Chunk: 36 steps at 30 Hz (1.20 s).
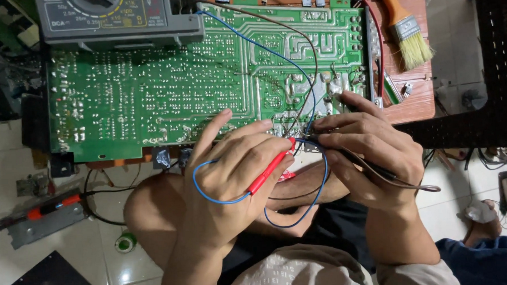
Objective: The person sits on the floor and uses a multimeter to test various points on a green circuit board. They hold the red and black probes against different components and solder points on the board while monitoring the multimeter display.
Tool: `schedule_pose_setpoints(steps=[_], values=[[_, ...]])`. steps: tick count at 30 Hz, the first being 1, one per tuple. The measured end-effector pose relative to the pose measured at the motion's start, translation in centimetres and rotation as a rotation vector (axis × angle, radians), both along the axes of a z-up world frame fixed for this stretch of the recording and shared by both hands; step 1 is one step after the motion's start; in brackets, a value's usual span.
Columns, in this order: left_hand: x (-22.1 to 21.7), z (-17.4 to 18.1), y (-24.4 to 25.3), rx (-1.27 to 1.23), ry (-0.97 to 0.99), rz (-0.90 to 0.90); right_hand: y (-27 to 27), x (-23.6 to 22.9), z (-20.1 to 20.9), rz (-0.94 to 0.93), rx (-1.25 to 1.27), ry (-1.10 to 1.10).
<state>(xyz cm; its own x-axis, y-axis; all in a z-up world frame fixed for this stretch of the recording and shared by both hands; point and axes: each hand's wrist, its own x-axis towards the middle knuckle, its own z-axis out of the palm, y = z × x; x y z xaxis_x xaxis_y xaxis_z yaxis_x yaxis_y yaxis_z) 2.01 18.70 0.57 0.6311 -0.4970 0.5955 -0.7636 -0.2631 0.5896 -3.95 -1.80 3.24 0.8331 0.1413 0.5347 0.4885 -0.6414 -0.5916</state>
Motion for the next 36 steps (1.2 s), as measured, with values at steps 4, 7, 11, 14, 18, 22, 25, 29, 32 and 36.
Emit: schedule_pose_setpoints(steps=[4, 7, 11, 14, 18, 22, 25, 29, 32, 36], values=[[0.1, 0.1, -0.1, -0.015, -0.011, 0.013, 0.2, -0.1, 0.2, -0.014, -0.003, 0.011], [-0.1, 0.3, -0.2, -0.029, -0.005, 0.023, 0.0, -0.2, 0.1, -0.011, -0.003, 0.009], [-0.1, 0.1, 0.1, -0.030, 0.000, 0.005, 0.4, -0.4, 0.9, -0.018, -0.010, 0.051], [-0.2, -0.3, 0.1, -0.034, -0.001, 0.012, 0.5, -0.3, 0.8, -0.017, 0.005, 0.036], [-0.3, -0.2, 0.1, -0.040, 0.001, 0.005, 0.7, -0.4, 1.2, -0.034, -0.006, 0.064], [-0.3, 0.0, 0.1, -0.042, -0.004, 0.014, 0.5, -0.4, 1.3, -0.015, -0.020, 0.065], [-0.2, 0.0, 0.1, -0.041, -0.007, 0.018, 0.4, -0.4, 1.2, -0.010, -0.023, 0.061], [-0.2, 0.0, 0.1, -0.046, -0.015, 0.016, 0.2, -0.3, 1.0, -0.005, -0.029, 0.048], [-0.2, 0.0, 0.1, -0.049, -0.003, 0.017, 0.3, -0.4, 1.0, -0.024, -0.027, 0.060], [-0.1, 0.0, 0.2, -0.044, 0.004, 0.012, 0.6, -0.3, 1.1, -0.034, -0.022, 0.057]])
